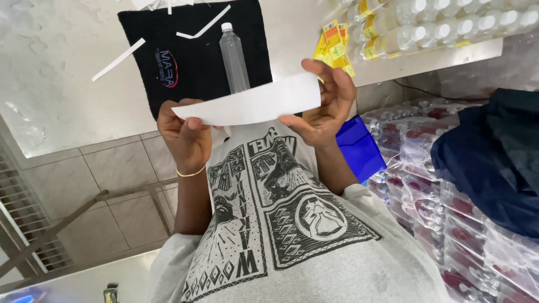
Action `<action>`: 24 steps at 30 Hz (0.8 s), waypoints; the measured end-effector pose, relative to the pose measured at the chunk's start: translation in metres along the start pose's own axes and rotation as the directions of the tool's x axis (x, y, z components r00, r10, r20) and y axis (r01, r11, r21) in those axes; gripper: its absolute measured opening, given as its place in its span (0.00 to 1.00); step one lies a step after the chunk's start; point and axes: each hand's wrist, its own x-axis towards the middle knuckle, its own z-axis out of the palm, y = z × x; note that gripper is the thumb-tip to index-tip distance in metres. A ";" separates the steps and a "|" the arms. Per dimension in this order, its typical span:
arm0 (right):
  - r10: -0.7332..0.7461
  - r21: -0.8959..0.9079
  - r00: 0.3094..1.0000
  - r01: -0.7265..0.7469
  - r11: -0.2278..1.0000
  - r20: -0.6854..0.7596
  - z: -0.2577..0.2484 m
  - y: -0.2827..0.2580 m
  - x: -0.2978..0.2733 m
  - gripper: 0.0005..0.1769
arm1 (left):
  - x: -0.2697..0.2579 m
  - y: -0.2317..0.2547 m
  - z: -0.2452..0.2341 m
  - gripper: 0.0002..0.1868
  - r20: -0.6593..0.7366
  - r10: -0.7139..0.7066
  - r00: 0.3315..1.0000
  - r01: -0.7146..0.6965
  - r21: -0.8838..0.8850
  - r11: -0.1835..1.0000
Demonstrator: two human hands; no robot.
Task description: Manually applying adhesive labels to plastic water bottles at a production workbench.
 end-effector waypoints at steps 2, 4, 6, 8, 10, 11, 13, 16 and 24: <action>0.092 0.052 0.992 -0.088 0.995 -0.081 0.006 -0.006 -0.003 0.62 | -0.002 0.001 0.011 0.13 0.037 -0.028 0.999 0.026 0.043 0.999; 0.304 0.275 0.943 -0.259 0.926 -0.135 0.013 -0.011 -0.005 0.61 | -0.005 0.000 0.021 0.10 0.092 -0.033 0.995 0.025 0.084 0.996; 0.340 0.322 0.922 -0.269 0.908 -0.187 0.020 -0.012 -0.001 0.61 | -0.011 -0.009 0.021 0.09 0.122 -0.048 0.991 0.040 0.068 0.997; 0.373 0.369 0.898 -0.273 0.889 -0.235 0.024 -0.012 0.004 0.60 | -0.016 -0.014 0.024 0.09 0.154 -0.061 0.986 0.053 0.052 0.997; 0.446 0.414 0.850 -0.312 0.855 -0.281 0.024 -0.009 0.008 0.61 | -0.017 -0.015 0.029 0.10 0.191 -0.170 0.967 0.129 0.211 0.969; 0.442 0.418 0.851 -0.305 0.856 -0.284 0.025 -0.010 0.007 0.61 | -0.021 -0.017 0.025 0.10 0.197 -0.170 0.966 0.126 0.215 0.968; 0.474 0.419 0.835 -0.338 0.843 -0.279 0.027 -0.012 0.003 0.56 | -0.030 -0.020 0.015 0.07 0.189 -0.354 0.916 0.203 0.542 0.816; 0.419 0.437 0.875 -0.286 0.853 -0.244 0.026 -0.007 -0.001 0.48 | -0.005 0.023 0.034 0.33 0.309 -0.619 0.722 0.114 0.829 0.547; 0.379 0.324 0.922 -0.384 0.864 0.082 0.026 -0.013 0.007 0.41 | 0.054 0.052 0.106 0.22 0.218 -0.193 0.957 0.032 0.579 0.814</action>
